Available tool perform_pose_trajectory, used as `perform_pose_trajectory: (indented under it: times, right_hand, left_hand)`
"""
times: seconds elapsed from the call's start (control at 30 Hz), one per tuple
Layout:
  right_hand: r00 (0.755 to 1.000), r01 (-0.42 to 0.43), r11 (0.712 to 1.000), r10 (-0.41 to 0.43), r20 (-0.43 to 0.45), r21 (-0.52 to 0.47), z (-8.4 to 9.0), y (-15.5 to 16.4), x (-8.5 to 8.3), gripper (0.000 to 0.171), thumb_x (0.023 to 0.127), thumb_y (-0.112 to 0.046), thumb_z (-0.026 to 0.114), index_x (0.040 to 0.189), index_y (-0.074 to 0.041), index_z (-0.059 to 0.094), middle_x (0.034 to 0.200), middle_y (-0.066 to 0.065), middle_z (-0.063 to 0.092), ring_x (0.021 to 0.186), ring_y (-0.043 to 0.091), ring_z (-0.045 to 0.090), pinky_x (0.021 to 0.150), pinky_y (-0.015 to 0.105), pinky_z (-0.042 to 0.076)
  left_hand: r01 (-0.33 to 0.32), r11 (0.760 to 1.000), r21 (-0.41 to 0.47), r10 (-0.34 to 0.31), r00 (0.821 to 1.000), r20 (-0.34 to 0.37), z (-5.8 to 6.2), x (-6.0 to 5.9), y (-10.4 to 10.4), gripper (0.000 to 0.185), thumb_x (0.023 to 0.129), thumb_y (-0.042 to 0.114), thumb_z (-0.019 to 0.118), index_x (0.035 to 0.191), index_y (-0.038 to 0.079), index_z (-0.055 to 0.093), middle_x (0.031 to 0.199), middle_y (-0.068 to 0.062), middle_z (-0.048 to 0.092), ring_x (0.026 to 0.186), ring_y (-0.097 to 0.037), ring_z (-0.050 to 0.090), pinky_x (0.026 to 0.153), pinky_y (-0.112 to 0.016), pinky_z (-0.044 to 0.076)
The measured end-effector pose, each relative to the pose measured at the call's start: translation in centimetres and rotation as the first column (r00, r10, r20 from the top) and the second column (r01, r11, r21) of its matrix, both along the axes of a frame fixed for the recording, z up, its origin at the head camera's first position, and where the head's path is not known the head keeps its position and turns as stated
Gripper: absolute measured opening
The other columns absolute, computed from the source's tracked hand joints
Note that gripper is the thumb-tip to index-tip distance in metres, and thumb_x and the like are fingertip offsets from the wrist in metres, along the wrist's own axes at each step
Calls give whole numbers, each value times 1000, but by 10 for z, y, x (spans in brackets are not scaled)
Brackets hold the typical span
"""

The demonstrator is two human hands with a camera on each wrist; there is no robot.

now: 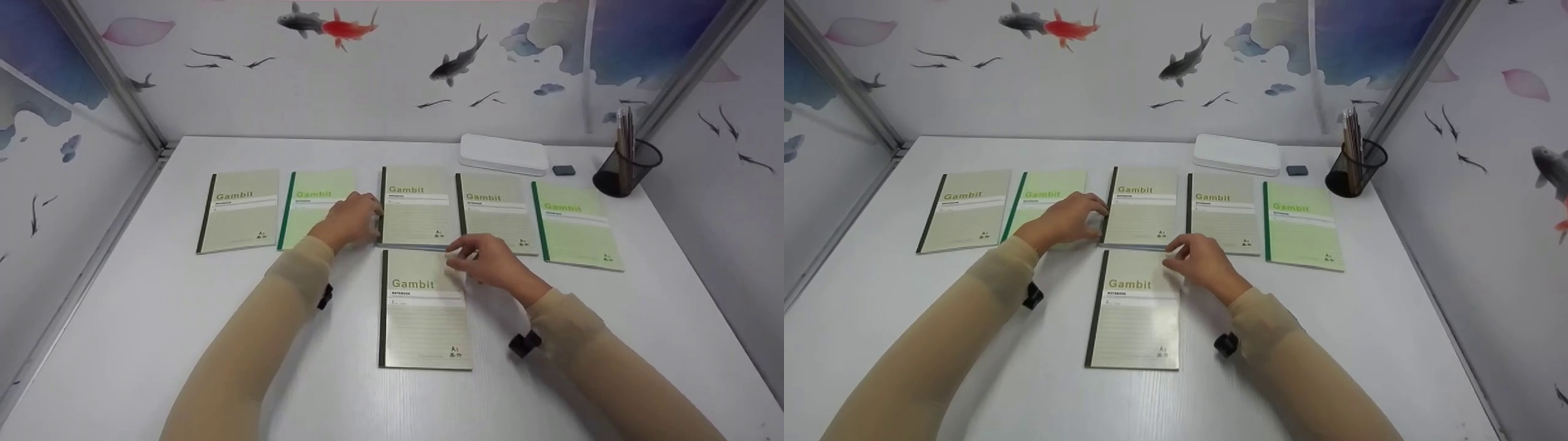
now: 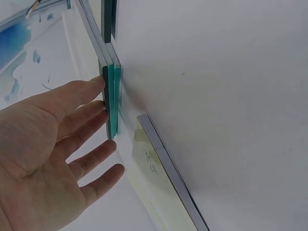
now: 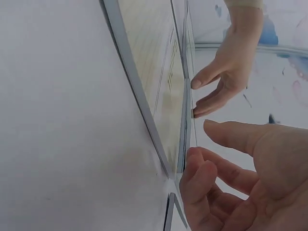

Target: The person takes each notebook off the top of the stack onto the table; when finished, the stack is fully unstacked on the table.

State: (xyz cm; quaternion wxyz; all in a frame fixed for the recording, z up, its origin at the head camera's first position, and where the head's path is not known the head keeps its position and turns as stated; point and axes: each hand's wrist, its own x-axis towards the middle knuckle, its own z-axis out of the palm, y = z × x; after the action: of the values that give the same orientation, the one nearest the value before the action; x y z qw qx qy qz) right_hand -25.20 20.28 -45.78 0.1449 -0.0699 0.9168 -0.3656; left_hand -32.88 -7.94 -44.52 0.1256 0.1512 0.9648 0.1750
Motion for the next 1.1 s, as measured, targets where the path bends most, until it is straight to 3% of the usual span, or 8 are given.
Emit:
perform_pose_trajectory:
  times: [0.23, 0.43, 0.7, 0.87, 1.1]
  right_hand:
    - [993, 116, 990, -113, 37, -82, 0, -4, -40, 37, 98, -22, 71, 132, -10, 64, 113, 11, 65, 85, 23, 68, 67, 30, 59]
    - [982, 185, 978, -181, 51, -96, -5, -11, -62, 46, 98, -23, 70, 141, -9, 56, 122, 12, 62, 93, 23, 66, 74, 30, 58]
    - [974, 225, 968, -222, 36, -113, -9, -17, -78, 51, 96, -20, 70, 143, -4, 56, 120, 13, 63, 92, 21, 68, 76, 29, 58]
    - [977, 213, 976, -213, -5, -45, -8, -20, -86, 57, 95, -22, 72, 145, -1, 53, 124, 14, 63, 97, 21, 65, 83, 31, 57]
    - [975, 219, 976, -219, 38, 17, -2, -24, -92, 66, 92, -26, 77, 147, 1, 50, 125, 15, 64, 94, 20, 67, 91, 36, 56]
  left_hand:
    - [17, 999, -31, -17, 1000, -3, 2, 1, -1, 50, 93, 21, 77, 140, 10, 63, 148, -6, 55, 138, -28, 48, 119, -47, 40]
    - [1, 1000, -10, -1, 1000, 7, 2, 0, -1, 50, 93, 21, 77, 140, 12, 62, 147, -5, 55, 138, -27, 48, 119, -46, 39]
    - [-21, 1000, -2, 21, 999, 28, 0, 0, 0, 51, 93, 20, 76, 142, 12, 61, 147, -4, 54, 138, -26, 47, 120, -45, 38]
    - [-18, 1000, 5, 18, 1000, 25, 1, 1, 1, 51, 93, 20, 76, 141, 12, 61, 147, -4, 54, 138, -26, 47, 120, -46, 38]
    - [-5, 1000, 1, 5, 1000, 14, 0, 1, 0, 48, 93, 19, 76, 139, 11, 64, 148, -4, 55, 138, -27, 47, 119, -46, 39]
